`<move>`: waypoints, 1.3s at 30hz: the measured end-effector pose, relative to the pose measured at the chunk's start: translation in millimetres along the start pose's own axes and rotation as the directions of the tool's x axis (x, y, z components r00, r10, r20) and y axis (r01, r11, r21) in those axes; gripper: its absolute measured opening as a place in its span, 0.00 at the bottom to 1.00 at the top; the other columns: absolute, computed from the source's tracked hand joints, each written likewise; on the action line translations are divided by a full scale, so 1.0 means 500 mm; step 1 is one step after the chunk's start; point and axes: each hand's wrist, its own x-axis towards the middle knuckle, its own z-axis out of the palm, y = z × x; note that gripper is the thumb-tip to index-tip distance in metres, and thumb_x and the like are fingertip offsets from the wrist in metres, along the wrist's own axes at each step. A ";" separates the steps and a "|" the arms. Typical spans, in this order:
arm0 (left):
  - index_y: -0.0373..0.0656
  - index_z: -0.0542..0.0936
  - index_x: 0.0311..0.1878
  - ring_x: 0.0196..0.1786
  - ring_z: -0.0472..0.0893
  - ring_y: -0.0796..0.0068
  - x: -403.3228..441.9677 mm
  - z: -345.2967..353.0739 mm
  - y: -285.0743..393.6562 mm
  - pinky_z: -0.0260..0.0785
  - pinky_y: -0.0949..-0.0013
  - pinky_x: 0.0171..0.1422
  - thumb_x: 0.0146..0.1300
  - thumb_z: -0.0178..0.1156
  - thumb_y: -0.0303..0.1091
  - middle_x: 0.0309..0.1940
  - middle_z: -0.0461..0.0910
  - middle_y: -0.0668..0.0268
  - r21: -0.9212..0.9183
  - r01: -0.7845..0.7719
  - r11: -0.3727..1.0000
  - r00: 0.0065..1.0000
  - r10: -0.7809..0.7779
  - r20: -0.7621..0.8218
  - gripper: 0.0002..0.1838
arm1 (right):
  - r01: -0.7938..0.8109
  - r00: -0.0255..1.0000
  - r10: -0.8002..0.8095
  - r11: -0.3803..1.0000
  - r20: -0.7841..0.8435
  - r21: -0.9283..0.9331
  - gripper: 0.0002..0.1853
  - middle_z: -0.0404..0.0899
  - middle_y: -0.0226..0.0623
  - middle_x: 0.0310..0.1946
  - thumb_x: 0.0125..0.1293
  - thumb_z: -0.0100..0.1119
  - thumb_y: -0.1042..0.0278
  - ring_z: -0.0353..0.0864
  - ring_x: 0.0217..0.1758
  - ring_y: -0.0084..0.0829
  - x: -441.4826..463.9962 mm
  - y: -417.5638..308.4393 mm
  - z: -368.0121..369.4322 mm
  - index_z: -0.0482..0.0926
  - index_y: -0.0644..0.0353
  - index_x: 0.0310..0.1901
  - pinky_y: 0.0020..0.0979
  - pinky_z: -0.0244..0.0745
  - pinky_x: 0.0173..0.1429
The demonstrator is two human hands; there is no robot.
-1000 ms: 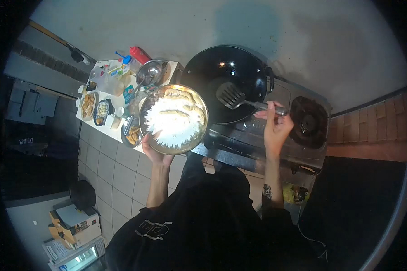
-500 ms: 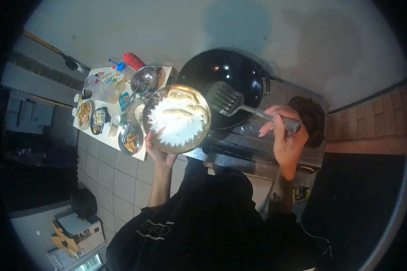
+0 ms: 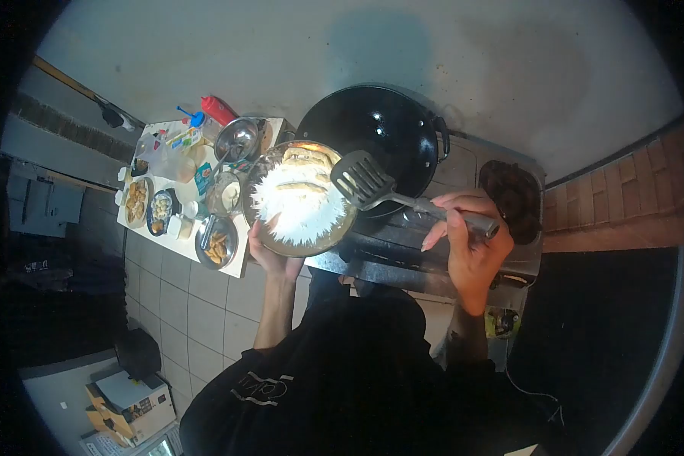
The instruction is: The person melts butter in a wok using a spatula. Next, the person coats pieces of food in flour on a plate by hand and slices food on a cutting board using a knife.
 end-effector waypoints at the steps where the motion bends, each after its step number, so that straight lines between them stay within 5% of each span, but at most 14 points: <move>1: 0.33 0.66 0.65 0.64 0.70 0.53 0.001 -0.004 0.001 0.60 0.52 0.69 0.64 0.41 0.56 0.62 0.70 0.51 0.001 0.003 1.000 1.000 -0.003 0.001 0.37 | 0.000 1.000 0.000 1.000 -0.003 -0.001 0.09 0.77 0.52 0.37 0.71 0.49 0.72 0.75 0.17 0.27 -0.003 0.001 0.004 0.72 0.71 0.39 0.24 0.73 0.22; 3: 0.33 0.65 0.65 0.64 0.70 0.53 0.006 -0.014 0.000 0.61 0.52 0.69 0.64 0.41 0.56 0.62 0.70 0.51 -0.019 0.030 0.999 0.999 -0.030 0.012 0.36 | -0.068 0.997 0.071 0.992 -0.022 0.106 0.03 0.78 0.54 0.38 0.67 0.48 0.81 0.78 0.18 0.30 -0.006 0.002 0.010 0.71 0.73 0.39 0.25 0.74 0.24; 15: 0.37 0.66 0.64 0.60 0.75 0.56 0.003 -0.002 -0.022 0.67 0.53 0.65 0.62 0.44 0.51 0.58 0.74 0.54 -0.095 -0.007 0.995 1.000 0.008 0.001 0.33 | -0.154 0.982 0.126 0.966 0.142 0.207 0.05 0.77 0.47 0.37 0.62 0.55 0.88 0.80 0.22 0.25 -0.057 -0.024 0.103 0.73 0.71 0.38 0.23 0.73 0.27; 17: 0.38 0.66 0.64 0.59 0.75 0.57 0.006 -0.008 -0.029 0.68 0.54 0.64 0.61 0.45 0.51 0.58 0.74 0.55 -0.095 -0.019 0.995 1.000 0.018 -0.015 0.33 | -0.071 0.985 0.049 0.989 0.164 0.133 0.03 0.74 0.53 0.37 0.65 0.52 0.83 0.77 0.18 0.26 -0.067 -0.019 0.121 0.71 0.74 0.38 0.23 0.74 0.22; 23: 0.36 0.66 0.65 0.61 0.73 0.55 -0.004 -0.005 -0.046 0.64 0.51 0.67 0.61 0.43 0.54 0.59 0.73 0.53 -0.094 -0.028 0.995 1.000 0.029 0.011 0.35 | -0.014 0.993 0.012 1.000 0.118 0.021 0.04 0.76 0.49 0.35 0.60 0.59 0.84 0.79 0.20 0.26 -0.079 -0.031 0.156 0.74 0.74 0.36 0.23 0.74 0.23; 26: 0.35 0.66 0.65 0.61 0.73 0.55 -0.009 0.017 -0.056 0.63 0.52 0.67 0.62 0.42 0.56 0.59 0.73 0.53 -0.069 -0.067 0.995 0.998 0.067 -0.005 0.37 | 0.100 0.989 -0.082 0.984 0.122 -0.149 0.16 0.77 0.43 0.30 0.48 0.72 0.83 0.80 0.28 0.32 -0.090 -0.020 0.171 0.76 0.69 0.37 0.28 0.74 0.28; 29: 0.35 0.66 0.65 0.62 0.73 0.56 -0.010 0.027 -0.063 0.63 0.52 0.67 0.62 0.42 0.56 0.59 0.73 0.54 -0.022 -0.107 0.994 0.994 0.107 -0.007 0.37 | 0.191 0.972 -0.163 0.968 0.168 -0.161 0.08 0.78 0.46 0.33 0.55 0.65 0.82 0.80 0.25 0.29 -0.080 -0.033 0.186 0.76 0.71 0.36 0.25 0.73 0.26; 37: 0.38 0.66 0.65 0.62 0.73 0.56 -0.016 0.018 -0.065 0.64 0.53 0.66 0.62 0.43 0.55 0.60 0.72 0.55 -0.026 -0.156 0.987 0.986 0.158 0.053 0.35 | 0.210 0.971 -0.181 0.957 0.157 -0.199 0.11 0.79 0.47 0.31 0.52 0.67 0.81 0.79 0.27 0.32 -0.089 -0.039 0.188 0.76 0.70 0.37 0.28 0.74 0.29; 39: 0.38 0.66 0.65 0.62 0.73 0.57 -0.020 0.017 -0.067 0.64 0.53 0.66 0.62 0.43 0.55 0.60 0.72 0.55 -0.041 -0.149 0.988 0.987 0.150 0.048 0.35 | 0.224 0.964 -0.187 0.954 0.187 -0.202 0.18 0.77 0.45 0.32 0.47 0.72 0.83 0.80 0.30 0.35 -0.086 -0.039 0.183 0.75 0.70 0.40 0.29 0.75 0.29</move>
